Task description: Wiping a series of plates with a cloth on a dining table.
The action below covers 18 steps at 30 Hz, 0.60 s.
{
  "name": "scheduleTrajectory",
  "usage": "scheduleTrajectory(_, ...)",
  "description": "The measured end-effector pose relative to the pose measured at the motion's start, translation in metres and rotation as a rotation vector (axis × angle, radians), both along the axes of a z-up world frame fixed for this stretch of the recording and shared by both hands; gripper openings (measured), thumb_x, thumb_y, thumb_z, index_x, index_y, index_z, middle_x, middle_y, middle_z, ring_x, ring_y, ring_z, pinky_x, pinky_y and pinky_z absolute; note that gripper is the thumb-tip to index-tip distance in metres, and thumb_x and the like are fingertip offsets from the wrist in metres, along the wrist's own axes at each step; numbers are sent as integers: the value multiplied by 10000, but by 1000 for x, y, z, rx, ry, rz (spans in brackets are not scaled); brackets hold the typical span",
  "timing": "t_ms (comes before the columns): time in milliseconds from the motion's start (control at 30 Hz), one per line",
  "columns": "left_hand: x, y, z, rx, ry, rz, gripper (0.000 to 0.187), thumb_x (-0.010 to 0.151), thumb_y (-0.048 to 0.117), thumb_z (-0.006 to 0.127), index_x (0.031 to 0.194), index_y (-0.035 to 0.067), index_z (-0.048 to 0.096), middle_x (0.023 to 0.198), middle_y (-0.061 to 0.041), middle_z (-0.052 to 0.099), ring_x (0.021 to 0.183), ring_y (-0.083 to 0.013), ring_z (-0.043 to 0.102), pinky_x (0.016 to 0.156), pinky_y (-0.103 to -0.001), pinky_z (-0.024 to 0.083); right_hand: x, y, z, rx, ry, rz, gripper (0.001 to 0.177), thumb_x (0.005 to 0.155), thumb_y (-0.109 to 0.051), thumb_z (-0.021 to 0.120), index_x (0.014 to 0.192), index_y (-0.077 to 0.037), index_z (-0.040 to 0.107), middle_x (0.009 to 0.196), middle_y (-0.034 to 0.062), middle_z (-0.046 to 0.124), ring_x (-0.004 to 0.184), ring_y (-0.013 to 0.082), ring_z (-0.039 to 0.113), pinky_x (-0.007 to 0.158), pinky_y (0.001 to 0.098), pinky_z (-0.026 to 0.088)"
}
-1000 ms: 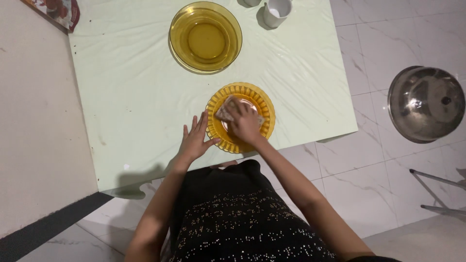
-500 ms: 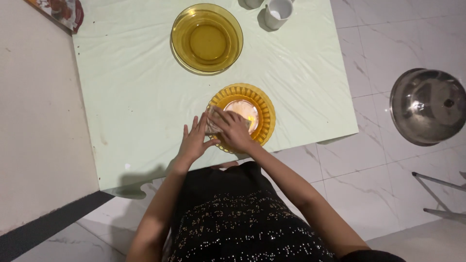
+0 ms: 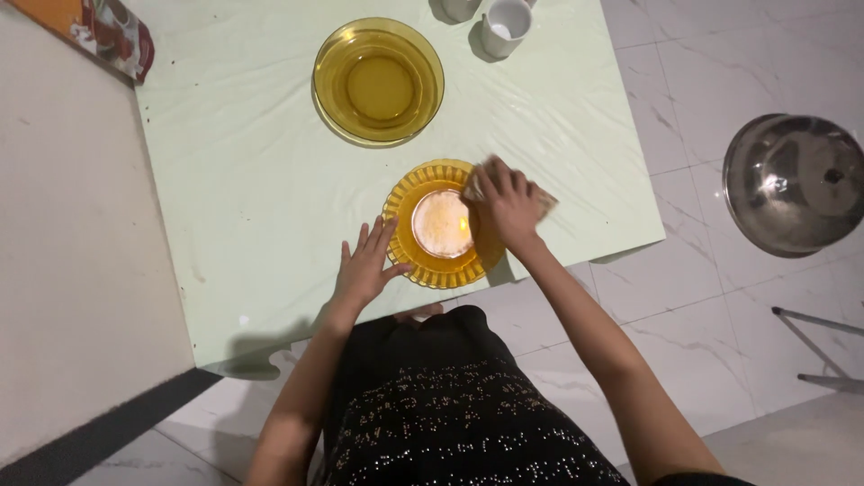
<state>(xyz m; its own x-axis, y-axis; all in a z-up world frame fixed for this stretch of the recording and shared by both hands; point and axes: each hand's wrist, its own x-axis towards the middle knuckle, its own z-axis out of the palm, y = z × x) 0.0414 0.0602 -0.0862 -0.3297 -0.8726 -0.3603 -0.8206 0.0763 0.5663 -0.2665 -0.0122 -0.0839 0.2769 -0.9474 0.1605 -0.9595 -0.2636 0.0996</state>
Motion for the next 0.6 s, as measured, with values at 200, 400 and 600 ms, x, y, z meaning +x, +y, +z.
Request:
scheduleTrajectory(200,0,-2,-14,-60,8,-8,930,845,703,579,1599,260,262,1698,-71,186,1568,-340,141,1175,-690,144,-14,98,3,59,8,-128,648,815,-98,644,1452,-212,597,1567,103,463,1190,354,529,868,530,495)
scheduleTrajectory(400,1,9,-29,-83,45,17,826,866,658,576,1536,224,367,1694,-79,200,1552,-364,170,1144,-731,153,50,161,0,234,-101,-149,626,866,48,600,1435,-212,603,1586,136,449,1243,354,539,948,554,524)
scheduleTrajectory(600,20,7,-32,59,258,68,452,1075,422,474,1461,188,485,1697,-119,236,1562,-378,174,1159,-720,110,149,134,20,372,-418,-80,747,735,-69,716,1460,-120,539,1504,224,422,1307,464,461,999,639,442)
